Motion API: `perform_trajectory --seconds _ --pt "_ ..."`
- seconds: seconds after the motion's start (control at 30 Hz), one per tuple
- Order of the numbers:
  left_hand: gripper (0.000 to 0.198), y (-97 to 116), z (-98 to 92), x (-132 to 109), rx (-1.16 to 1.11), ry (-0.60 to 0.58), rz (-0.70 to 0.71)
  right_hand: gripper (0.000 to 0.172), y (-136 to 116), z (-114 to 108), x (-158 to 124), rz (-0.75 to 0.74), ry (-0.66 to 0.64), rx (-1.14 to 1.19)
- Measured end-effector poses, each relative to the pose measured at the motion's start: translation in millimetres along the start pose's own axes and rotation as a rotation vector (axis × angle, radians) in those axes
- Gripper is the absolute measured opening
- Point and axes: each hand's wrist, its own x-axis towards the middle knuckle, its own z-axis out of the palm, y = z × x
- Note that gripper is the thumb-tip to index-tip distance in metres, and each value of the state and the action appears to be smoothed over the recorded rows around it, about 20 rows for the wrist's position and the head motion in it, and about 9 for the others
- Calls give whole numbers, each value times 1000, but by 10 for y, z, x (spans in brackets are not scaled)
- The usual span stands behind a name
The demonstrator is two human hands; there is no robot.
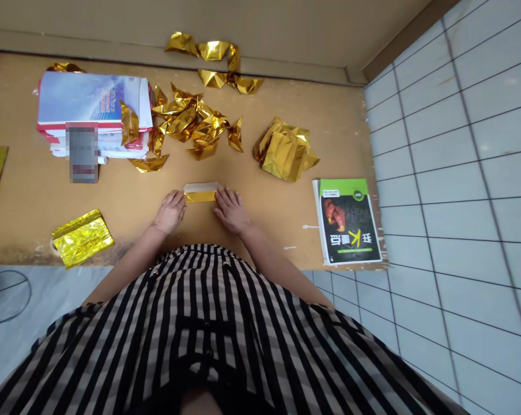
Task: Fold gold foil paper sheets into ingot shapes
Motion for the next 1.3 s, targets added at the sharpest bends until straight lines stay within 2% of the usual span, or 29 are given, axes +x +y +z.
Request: perform_trajectory --seconds 0.17,0.33,0.5,0.6,0.83,1.07,1.3 --pt "36 -25 -99 134 32 -1 36 57 -41 -74 15 17 33 -24" --pt "31 -86 -149 202 38 -23 75 53 -283 -96 88 20 91 -70" --pt "33 -102 -157 210 54 -35 101 49 -613 -92 193 -92 30 -65" --pt "33 -113 -153 197 62 -28 112 49 -703 -73 239 -101 4 -49" --pt "34 -200 -97 158 53 45 195 45 -633 0 258 -95 44 24" --pt "33 -244 -131 148 87 74 283 46 -615 18 260 -103 58 54" --pt "33 -259 -121 249 12 104 304 48 -601 22 248 -116 47 60"
